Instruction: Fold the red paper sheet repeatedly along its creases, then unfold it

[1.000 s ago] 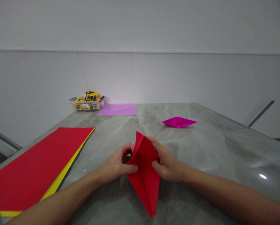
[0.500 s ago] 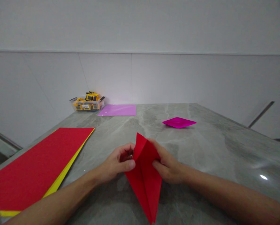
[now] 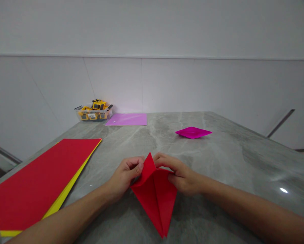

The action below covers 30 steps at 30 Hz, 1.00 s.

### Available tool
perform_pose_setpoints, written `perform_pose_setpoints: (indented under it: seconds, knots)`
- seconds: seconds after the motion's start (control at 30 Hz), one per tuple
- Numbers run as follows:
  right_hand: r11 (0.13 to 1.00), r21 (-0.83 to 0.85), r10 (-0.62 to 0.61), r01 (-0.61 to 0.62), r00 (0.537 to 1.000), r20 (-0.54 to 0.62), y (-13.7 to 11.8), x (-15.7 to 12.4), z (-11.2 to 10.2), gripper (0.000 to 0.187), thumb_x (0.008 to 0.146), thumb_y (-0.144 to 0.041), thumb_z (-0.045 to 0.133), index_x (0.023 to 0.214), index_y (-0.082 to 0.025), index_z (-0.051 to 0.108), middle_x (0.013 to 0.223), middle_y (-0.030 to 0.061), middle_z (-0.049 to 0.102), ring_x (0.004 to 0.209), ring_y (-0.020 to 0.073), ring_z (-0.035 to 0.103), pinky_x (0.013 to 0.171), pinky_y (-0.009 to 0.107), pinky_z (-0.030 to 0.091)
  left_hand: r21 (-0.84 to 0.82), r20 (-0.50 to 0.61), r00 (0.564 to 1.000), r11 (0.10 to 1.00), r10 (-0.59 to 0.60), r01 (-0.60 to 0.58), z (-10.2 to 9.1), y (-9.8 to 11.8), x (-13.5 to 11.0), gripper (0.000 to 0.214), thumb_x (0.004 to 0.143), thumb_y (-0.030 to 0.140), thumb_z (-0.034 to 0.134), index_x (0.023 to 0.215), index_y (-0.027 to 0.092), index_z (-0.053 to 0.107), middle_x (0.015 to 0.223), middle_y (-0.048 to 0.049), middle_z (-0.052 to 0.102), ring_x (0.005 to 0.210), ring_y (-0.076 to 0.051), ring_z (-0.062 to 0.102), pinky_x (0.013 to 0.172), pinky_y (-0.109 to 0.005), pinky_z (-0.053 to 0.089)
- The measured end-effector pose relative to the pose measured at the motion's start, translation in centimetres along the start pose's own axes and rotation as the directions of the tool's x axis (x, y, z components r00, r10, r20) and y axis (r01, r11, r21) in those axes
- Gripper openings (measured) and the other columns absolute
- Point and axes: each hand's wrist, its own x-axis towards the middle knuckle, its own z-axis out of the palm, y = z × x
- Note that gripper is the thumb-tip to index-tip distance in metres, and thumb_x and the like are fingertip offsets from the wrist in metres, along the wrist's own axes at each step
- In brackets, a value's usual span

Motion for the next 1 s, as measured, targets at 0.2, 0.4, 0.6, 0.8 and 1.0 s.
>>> perform_pose_setpoints:
  seconds: [0.2,0.4,0.6,0.8,1.0]
  knots:
    - [0.997,0.066,0.027,-0.029,0.999,0.034,-0.6,0.0,-0.2,0.038,0.07,-0.005,0.045,0.102,-0.019,0.06,0.105,0.0059,0.059,0.1,0.0197,0.057,0.09,0.037,0.047,0.005,0.082,0.994,0.998,-0.065,0.065,0.4,0.4,0.0,0.044,0.071,0.05,0.08,0.06,0.013,0.058,0.056,0.0016,0.05,0.05,-0.007,0.041,0.049,-0.021,0.029]
    - [0.969,0.192,0.175,-0.157,0.982,-0.077,0.1,-0.3,0.7,0.033,0.085,-0.022,0.057,0.118,-0.02,0.058,0.109,0.0065,0.061,0.098,0.0202,0.06,0.087,0.037,0.049,-0.097,-0.016,0.983,0.979,-0.182,0.179,0.4,0.5,0.2,0.034,0.066,0.042,0.083,0.069,0.012,0.069,0.059,-0.0027,0.063,0.05,-0.011,0.053,0.05,-0.021,0.038]
    - [0.811,-0.541,-0.382,0.222,0.902,-0.201,-1.1,-0.5,-0.1,0.039,0.094,-0.029,0.046,0.132,-0.02,0.053,0.133,0.0154,0.05,0.122,0.03,0.05,0.097,0.049,0.042,-0.275,-0.183,0.946,0.938,-0.267,0.211,1.1,1.7,0.0,0.015,0.065,0.018,0.075,0.077,0.009,0.072,0.067,-0.0068,0.071,0.055,-0.015,0.061,0.058,-0.025,0.049]
    - [0.795,-0.505,-0.428,0.335,0.901,-0.076,-1.0,-0.3,0.6,0.018,0.098,-0.037,0.052,0.099,-0.02,0.055,0.083,0.0025,0.066,0.082,0.0186,0.064,0.101,0.046,0.038,-0.161,-0.128,0.954,0.955,-0.271,0.25,1.2,0.5,0.0,0.014,0.074,0.021,0.07,0.081,0.009,0.069,0.071,-0.0071,0.07,0.059,-0.016,0.063,0.061,-0.027,0.051]
    - [0.994,-0.004,0.101,-0.106,0.956,-0.277,0.4,-0.8,0.9,0.033,0.098,-0.05,0.045,0.093,-0.019,0.052,0.075,0.0021,0.058,0.061,0.0135,0.051,0.058,0.026,0.044,0.447,-0.178,0.877,0.831,0.446,-0.331,-1.2,0.5,-0.1,0.05,0.087,0.037,0.066,0.133,0.023,0.054,0.138,-0.0119,0.057,0.129,-0.026,0.051,0.102,-0.04,0.046]
